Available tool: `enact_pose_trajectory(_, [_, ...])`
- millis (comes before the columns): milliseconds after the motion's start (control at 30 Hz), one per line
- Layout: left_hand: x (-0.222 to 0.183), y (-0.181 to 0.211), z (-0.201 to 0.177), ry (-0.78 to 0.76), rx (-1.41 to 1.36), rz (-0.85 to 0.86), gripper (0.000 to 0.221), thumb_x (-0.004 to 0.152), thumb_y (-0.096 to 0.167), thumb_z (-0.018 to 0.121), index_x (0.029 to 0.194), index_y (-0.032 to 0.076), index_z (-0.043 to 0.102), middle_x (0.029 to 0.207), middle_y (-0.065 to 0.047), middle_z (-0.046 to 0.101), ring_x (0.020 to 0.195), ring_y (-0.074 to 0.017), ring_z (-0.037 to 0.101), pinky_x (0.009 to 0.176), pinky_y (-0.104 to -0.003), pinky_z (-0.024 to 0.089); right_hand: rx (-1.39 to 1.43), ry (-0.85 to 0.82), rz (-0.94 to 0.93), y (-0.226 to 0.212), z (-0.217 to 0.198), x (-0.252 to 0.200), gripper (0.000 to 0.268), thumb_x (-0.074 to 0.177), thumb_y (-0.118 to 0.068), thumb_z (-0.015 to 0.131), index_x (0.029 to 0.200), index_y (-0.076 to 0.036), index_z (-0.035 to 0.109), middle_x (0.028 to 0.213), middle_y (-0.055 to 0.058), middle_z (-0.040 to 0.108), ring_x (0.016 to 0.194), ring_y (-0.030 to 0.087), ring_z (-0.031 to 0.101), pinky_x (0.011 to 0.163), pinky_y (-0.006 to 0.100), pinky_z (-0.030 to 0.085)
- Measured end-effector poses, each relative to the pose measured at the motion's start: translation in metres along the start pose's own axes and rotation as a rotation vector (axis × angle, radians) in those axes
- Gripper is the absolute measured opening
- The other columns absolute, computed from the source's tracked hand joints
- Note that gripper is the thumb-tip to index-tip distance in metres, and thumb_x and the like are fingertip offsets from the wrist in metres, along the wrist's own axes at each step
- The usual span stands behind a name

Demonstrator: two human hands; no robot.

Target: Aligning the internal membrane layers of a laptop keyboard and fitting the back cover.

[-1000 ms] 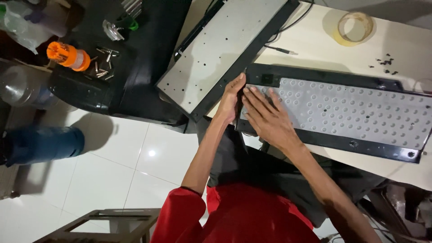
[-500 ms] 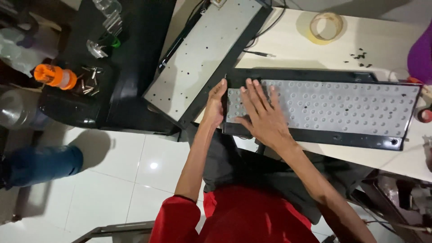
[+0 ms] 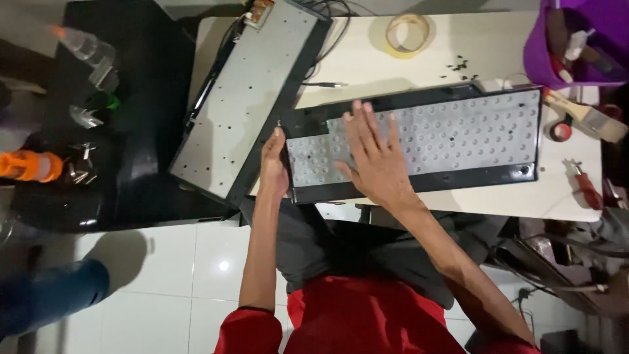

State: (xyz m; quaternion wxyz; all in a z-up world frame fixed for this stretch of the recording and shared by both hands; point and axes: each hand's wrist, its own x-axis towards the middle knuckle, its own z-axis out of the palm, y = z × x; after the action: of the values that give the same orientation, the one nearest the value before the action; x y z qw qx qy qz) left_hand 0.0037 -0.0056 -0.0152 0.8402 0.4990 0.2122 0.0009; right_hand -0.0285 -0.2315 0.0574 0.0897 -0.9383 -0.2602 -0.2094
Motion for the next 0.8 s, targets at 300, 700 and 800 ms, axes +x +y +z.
enact_pose_trajectory(300, [-0.015,0.016,0.017,-0.021,-0.011,0.051,0.025,0.096,0.039,0.075,0.092,0.014,0.075,0.088,-0.005,0.076,0.083,-0.0169,0.076,0.082,-0.035,0.063,-0.028,-0.025,0.164,0.024,0.007,-0.012,0.081,0.105,-0.054,0.053,0.163,-0.002,0.033,0.171,0.023,0.021,0.158,0.036,0.022,0.125,0.059,0.011])
enact_pose_trajectory(700, [-0.008,0.009,0.011,0.015,-0.004,0.053,0.028,0.100,0.040,0.069,0.098,0.012,0.074,0.088,-0.009,0.077,0.082,-0.0192,0.078,0.082,-0.035,0.064,0.043,-0.066,0.198,0.069,-0.012,-0.036,0.088,0.099,-0.056,0.062,0.164,-0.004,0.034,0.172,0.022,0.020,0.159,0.035,0.019,0.125,0.061,0.006])
enact_pose_trajectory(800, [-0.006,0.005,0.005,-0.016,0.005,0.072,0.030,0.098,0.043,0.072,0.099,0.012,0.075,0.088,-0.009,0.076,0.083,-0.0181,0.076,0.083,-0.037,0.064,0.112,-0.083,0.149,0.076,-0.013,-0.045,0.081,0.101,-0.057,0.056,0.164,-0.010,0.035,0.172,0.018,0.022,0.158,0.034,0.018,0.124,0.064,0.004])
